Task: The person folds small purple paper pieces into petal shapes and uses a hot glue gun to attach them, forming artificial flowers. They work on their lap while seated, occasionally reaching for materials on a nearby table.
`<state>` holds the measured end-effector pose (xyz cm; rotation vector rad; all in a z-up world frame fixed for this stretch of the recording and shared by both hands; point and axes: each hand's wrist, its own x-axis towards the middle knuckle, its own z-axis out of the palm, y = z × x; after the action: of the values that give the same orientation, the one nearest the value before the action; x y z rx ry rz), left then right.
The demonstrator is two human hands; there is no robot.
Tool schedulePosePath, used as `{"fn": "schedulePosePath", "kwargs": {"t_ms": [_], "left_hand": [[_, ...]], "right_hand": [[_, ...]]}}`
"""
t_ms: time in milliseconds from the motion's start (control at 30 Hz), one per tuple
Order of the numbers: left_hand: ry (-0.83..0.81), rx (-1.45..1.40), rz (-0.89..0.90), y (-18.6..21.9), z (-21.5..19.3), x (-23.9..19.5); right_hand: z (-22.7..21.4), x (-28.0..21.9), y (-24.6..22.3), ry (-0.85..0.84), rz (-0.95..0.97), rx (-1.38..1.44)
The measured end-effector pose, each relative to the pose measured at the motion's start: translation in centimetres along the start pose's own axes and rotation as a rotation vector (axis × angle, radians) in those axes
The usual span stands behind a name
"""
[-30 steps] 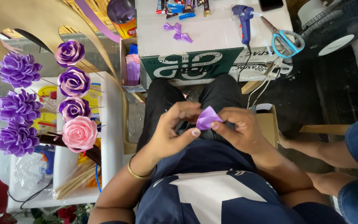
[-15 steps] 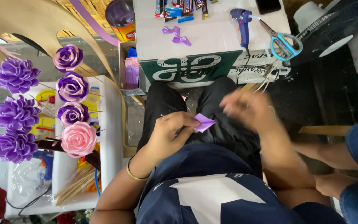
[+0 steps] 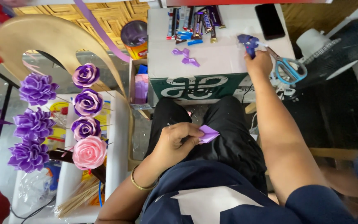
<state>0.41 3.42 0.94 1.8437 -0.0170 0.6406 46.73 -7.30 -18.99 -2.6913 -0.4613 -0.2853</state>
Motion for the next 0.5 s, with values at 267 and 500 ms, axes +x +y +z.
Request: {"fn": "schedulePosePath", "kwargs": {"t_ms": [267,500], "left_hand": [[0.013,0.017,-0.025,0.0,-0.9,0.0],[-0.081,0.054,0.055,0.4,-0.3,-0.2]], "right_hand": [[-14.1,-11.1,-3.5,0.242,-0.080,1.046],[-25.4,-24.1,-1.1,-0.221,-0.236,1.327]]}}
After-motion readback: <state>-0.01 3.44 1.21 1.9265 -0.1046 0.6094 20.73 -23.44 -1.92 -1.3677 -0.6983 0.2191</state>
